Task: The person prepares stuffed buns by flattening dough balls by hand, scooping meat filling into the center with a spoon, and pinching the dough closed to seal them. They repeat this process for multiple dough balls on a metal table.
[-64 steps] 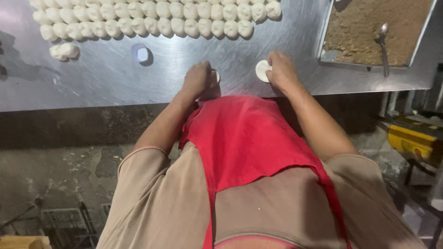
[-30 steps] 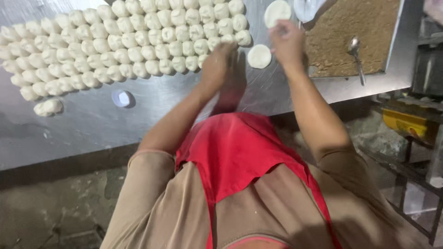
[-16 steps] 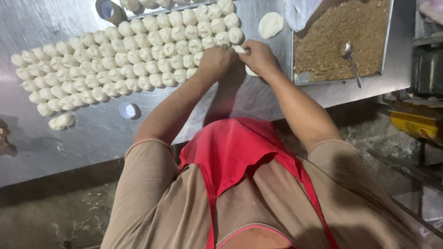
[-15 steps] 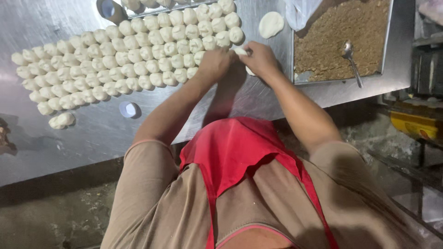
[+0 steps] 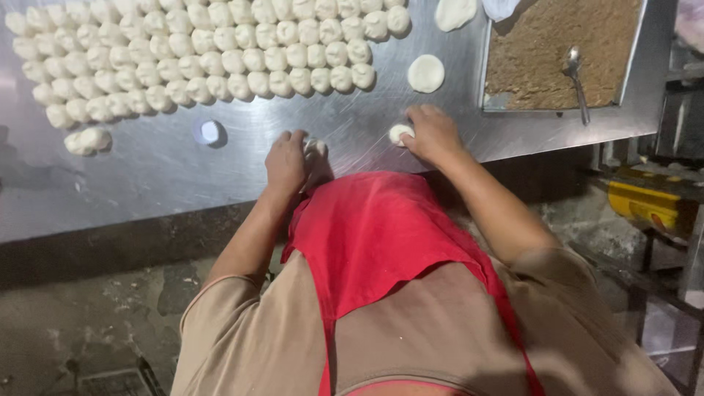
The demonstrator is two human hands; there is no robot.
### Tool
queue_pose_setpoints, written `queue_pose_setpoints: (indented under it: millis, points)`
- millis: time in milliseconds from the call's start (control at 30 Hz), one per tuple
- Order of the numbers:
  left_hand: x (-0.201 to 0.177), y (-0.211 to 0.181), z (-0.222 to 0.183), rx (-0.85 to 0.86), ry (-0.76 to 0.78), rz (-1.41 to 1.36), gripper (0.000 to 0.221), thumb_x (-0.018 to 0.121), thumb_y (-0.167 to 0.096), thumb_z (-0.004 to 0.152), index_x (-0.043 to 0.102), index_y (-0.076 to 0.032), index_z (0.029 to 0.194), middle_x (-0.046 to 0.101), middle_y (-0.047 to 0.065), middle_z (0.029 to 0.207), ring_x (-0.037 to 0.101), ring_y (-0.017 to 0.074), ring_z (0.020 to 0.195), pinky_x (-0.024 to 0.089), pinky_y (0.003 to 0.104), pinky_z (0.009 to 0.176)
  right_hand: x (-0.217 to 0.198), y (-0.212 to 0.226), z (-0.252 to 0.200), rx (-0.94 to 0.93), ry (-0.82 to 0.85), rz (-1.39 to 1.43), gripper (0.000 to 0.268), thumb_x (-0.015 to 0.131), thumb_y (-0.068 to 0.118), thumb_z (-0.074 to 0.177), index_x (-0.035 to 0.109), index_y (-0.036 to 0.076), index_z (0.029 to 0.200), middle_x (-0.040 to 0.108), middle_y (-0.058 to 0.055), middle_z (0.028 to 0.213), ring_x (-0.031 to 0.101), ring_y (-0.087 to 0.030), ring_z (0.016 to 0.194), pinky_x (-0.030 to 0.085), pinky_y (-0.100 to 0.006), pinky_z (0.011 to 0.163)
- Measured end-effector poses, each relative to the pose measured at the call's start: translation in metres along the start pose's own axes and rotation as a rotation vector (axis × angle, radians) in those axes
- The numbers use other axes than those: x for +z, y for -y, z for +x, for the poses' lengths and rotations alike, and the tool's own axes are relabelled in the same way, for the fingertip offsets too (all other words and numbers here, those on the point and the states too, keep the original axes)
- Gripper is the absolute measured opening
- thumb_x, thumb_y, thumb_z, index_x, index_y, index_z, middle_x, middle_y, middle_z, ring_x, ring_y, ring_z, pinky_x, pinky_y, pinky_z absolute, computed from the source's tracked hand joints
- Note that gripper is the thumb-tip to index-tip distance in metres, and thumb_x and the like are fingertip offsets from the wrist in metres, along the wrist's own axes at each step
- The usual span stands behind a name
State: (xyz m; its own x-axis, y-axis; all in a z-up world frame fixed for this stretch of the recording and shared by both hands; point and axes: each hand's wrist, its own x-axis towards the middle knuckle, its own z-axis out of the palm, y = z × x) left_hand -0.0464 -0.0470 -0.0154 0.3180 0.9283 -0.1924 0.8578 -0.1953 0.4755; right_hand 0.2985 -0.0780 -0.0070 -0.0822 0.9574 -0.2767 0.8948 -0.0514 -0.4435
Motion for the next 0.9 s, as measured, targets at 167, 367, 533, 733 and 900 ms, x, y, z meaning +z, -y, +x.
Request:
queue_pose_setpoints:
  millis: [167,367,533,733,900]
  points:
    - [0.021,-0.008,0.023,0.179,-0.258,0.184,0.074,0.068,-0.054,0.101,0.044,-0.014,0.158,0.033,0.023,0.162,0.026,0.0472,0.151,0.023,0.072,0.118,0.012,0.032,0.013,-0.196,-0.306,-0.157,0.085,0.071,0.058,0.095,0.043,0.009,0.158,0.033,-0.029,0.161,0.029,-0.05,0.146,0.022,-0.066,0.117]
    - [0.037,-0.002,0.047,0.145,-0.213,0.172,0.094,0.062,-0.071,0.095,0.032,-0.014,0.163,0.013,0.026,0.168,0.004,0.0498,0.155,0.007,0.075,0.118,0.031,0.028,0.04,-0.117,-0.225,-0.221,0.102,0.06,0.073,0.097,0.028,0.005,0.166,0.013,-0.03,0.169,0.006,-0.051,0.156,0.003,-0.073,0.12]
    - [0.043,-0.012,0.056,0.227,-0.233,0.147,0.102,0.06,-0.079,0.095,0.028,-0.014,0.167,0.01,0.023,0.171,0.003,0.046,0.158,0.006,0.075,0.122,0.04,0.029,0.047,-0.058,-0.219,-0.197,0.104,0.056,0.073,0.099,0.023,0.002,0.169,0.007,-0.03,0.172,0.002,-0.052,0.157,0.0,-0.072,0.122]
    - [0.034,-0.018,0.06,0.136,-0.203,0.133,0.108,0.059,-0.082,0.088,0.024,-0.012,0.163,0.009,0.026,0.167,0.001,0.0499,0.153,0.005,0.075,0.116,0.026,0.038,0.052,-0.051,-0.124,-0.196,0.104,0.059,0.071,0.097,0.022,0.002,0.165,0.005,-0.031,0.168,-0.001,-0.051,0.155,-0.003,-0.072,0.118]
    - [0.034,-0.018,0.047,0.184,-0.375,0.078,0.105,0.067,-0.073,0.094,0.023,-0.007,0.163,0.021,0.029,0.164,0.021,0.0498,0.15,0.024,0.065,0.117,0.03,0.029,0.031,-0.187,-0.209,-0.102,0.089,0.067,0.055,0.099,0.033,0.001,0.161,0.027,-0.029,0.164,0.02,-0.049,0.152,0.012,-0.068,0.12]
